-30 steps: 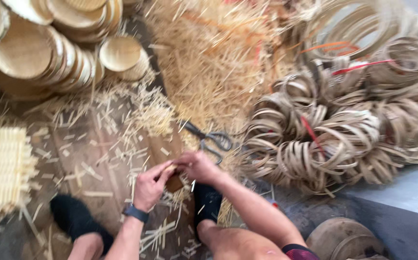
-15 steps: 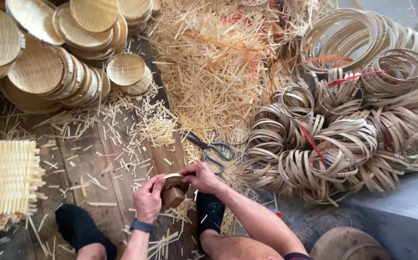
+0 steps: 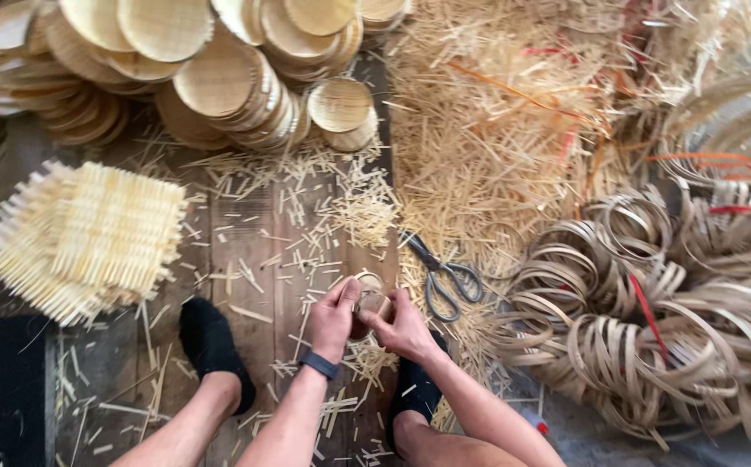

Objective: The person weaves thin bamboo strips around a wooden form to create a circular container and then trims the excess material with shears.

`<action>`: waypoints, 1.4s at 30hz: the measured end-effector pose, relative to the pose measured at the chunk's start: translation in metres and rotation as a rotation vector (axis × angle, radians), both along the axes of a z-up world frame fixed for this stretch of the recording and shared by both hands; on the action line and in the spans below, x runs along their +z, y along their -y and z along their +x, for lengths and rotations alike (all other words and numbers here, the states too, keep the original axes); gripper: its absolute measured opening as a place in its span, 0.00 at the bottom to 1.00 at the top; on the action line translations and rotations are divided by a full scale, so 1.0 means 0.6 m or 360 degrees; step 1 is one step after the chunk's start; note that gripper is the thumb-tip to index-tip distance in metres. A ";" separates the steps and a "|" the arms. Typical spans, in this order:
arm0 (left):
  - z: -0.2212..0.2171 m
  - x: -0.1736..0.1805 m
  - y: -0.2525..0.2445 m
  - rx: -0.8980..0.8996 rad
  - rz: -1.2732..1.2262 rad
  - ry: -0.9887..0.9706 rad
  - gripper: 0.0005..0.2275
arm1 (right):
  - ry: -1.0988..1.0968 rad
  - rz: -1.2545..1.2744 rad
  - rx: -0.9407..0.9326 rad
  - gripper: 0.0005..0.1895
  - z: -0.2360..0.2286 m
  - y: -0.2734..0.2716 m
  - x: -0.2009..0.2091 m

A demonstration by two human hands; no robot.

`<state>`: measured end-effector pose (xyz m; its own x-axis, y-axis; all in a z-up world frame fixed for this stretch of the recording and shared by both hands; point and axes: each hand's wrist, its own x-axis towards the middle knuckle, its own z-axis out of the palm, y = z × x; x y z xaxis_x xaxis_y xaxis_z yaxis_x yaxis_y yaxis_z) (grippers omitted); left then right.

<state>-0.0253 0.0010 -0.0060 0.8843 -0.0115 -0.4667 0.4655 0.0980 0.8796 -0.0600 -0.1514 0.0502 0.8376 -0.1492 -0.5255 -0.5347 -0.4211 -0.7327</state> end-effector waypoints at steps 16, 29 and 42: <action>0.164 -0.057 -0.123 -0.0601 0.0748 0.0456 0.21 | 0.0043 0.1736 -0.0675 0.19 -0.052 0.086 -0.059; 0.253 0.156 -0.056 -0.0113 0.0491 -0.0375 0.19 | -0.0088 0.1629 -0.0657 0.26 -0.040 0.042 -0.018; 0.074 -0.029 -0.117 -0.0226 0.1085 0.0481 0.13 | 0.0009 0.1008 -0.0653 0.22 0.003 0.017 -0.115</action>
<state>0.0191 0.0711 -0.0234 0.9864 0.0693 -0.1493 0.1624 -0.5561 0.8151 -0.0580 -0.1617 -0.0187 0.7830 -0.1206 -0.6102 -0.5532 0.3135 -0.7718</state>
